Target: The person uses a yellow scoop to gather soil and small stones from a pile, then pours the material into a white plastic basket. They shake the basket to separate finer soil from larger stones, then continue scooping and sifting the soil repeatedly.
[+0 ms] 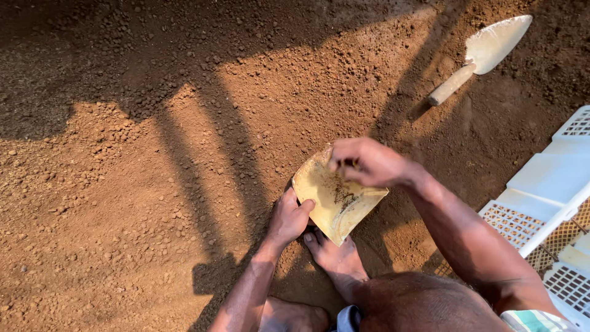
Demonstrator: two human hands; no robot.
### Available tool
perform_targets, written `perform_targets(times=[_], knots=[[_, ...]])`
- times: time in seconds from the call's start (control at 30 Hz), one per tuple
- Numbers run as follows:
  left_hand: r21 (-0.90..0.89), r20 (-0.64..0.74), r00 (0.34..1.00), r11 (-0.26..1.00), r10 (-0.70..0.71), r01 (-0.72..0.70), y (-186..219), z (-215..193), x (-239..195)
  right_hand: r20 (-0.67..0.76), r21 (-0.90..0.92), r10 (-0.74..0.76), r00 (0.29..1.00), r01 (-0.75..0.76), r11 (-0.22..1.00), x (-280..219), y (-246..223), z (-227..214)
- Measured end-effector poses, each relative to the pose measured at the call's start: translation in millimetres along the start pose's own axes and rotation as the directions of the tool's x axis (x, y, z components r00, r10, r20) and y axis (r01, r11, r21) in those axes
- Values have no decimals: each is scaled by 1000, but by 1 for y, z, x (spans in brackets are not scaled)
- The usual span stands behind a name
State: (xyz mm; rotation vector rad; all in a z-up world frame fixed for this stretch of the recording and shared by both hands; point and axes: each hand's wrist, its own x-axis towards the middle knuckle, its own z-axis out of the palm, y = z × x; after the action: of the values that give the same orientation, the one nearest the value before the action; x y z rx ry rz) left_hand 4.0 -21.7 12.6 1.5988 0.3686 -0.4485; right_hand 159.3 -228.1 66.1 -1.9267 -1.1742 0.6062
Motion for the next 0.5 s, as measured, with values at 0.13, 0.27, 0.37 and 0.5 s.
perform_targets(times=[0.13, 0.27, 0.37, 0.5], knots=[[25, 63, 988, 990, -143, 142, -3, 8, -7, -412, -48, 486, 771, -551, 833, -36, 52, -13], [-16, 104, 993, 998, -57, 59, -7, 12, -15, -613, -285, 475, 632, -737, 613, -56, 96, -22], [-36, 119, 993, 999, 1, 4, -13, 15, -22, -676, -403, 390, 625, -757, 515, -52, 108, -17], [-28, 124, 992, 1000, -8, 12, -19, 18, -23, -571, -351, 444, 690, -695, 628, -29, 103, -8]])
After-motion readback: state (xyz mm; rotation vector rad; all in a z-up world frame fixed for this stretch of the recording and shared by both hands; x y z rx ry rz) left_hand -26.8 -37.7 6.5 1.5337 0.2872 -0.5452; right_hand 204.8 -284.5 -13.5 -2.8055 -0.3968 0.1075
